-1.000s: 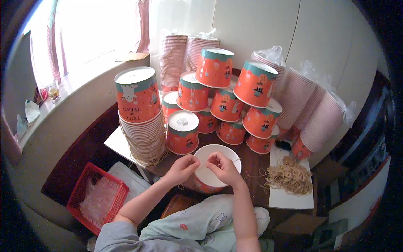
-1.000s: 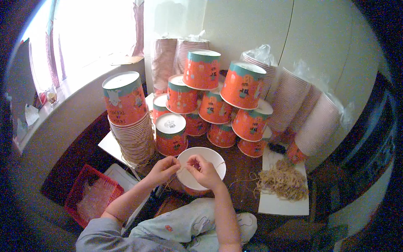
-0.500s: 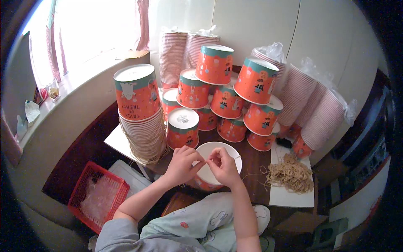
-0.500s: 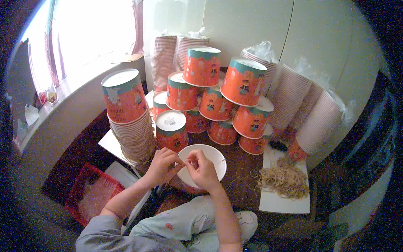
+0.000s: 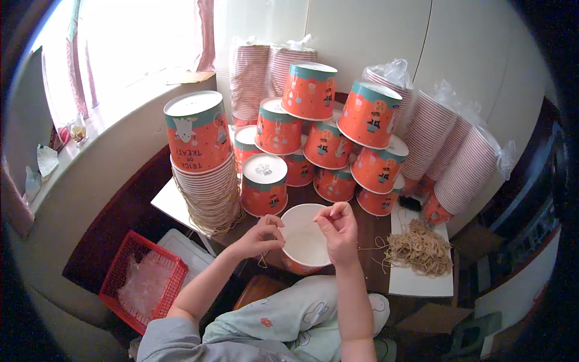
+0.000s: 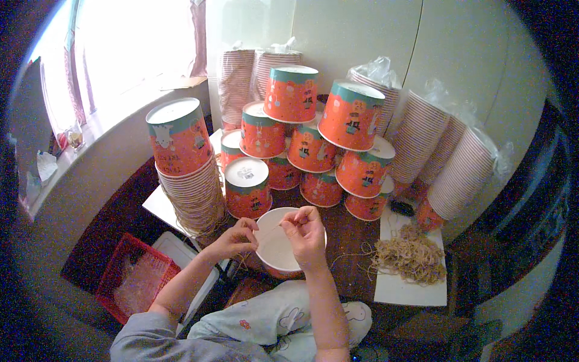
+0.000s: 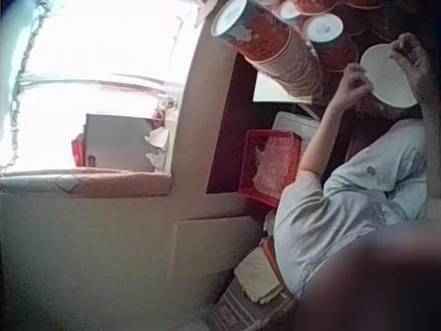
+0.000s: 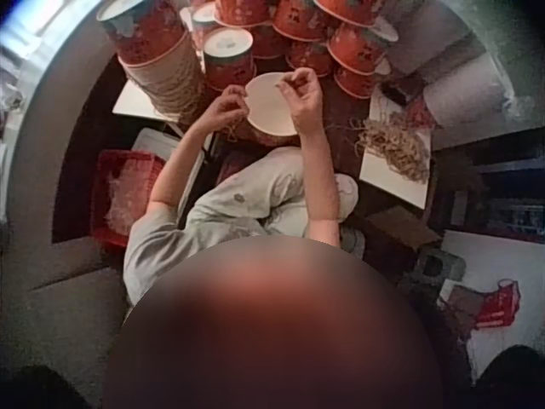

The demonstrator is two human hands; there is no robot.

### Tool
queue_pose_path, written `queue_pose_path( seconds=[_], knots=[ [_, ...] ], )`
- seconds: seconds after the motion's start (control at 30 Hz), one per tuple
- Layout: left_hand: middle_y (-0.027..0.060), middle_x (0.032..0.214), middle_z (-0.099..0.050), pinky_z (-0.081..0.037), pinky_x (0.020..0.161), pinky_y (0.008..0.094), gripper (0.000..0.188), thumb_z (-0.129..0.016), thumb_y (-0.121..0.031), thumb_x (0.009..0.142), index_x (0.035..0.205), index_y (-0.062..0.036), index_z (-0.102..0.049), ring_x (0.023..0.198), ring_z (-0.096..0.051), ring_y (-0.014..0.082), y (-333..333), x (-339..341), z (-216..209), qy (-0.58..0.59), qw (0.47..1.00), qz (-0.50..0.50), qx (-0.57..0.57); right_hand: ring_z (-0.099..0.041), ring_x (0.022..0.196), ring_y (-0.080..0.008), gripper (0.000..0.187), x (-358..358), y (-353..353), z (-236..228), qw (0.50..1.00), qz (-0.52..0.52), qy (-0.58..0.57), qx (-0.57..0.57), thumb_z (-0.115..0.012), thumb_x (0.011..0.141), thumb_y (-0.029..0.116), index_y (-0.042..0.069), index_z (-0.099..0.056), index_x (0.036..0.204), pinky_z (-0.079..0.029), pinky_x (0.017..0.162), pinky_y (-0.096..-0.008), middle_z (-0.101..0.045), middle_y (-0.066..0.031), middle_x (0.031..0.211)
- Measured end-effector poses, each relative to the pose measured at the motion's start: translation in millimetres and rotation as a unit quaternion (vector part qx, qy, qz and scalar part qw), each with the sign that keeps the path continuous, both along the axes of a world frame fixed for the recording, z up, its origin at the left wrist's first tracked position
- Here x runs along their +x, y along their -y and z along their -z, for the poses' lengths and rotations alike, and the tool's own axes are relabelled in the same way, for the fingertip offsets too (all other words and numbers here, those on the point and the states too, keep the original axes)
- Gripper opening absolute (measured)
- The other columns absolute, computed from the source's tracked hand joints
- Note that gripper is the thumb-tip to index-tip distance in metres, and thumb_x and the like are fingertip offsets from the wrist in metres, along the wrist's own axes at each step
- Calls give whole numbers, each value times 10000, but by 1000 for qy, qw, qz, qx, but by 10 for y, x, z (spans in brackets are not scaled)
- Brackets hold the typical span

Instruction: Tying strings through pre-punched holes in paper tubs for packaging and assembly.

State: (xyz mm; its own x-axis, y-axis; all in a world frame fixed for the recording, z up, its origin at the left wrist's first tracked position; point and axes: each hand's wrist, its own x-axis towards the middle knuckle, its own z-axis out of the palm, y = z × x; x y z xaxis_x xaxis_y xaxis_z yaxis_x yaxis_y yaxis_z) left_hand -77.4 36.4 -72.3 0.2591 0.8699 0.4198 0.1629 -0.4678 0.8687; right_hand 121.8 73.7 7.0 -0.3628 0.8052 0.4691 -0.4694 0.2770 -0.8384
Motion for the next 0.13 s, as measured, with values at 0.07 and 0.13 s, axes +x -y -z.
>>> queue_pose_path(
  seconds=[0.07,0.13],
  knots=[
    [46,1046,-417,-236,944,339,91,-678,-151,715,764,-104,-618,1079,-335,187,-8,-10,60,18,1000,19,-2,-501,782,-96,230,11,16,-30,1000,-5,-10,-4,-526,783,-51,91,-363,860,-394,746,-213,-530,-54,821],
    [42,1095,-392,-211,965,357,114,-678,-167,726,775,-84,-618,1107,-309,196,-9,-16,86,45,998,48,-3,-512,802,-110,234,35,-8,-22,1000,-7,-15,8,-540,783,-40,90,-363,865,-394,797,-233,-538,-60,829]
  ],
)
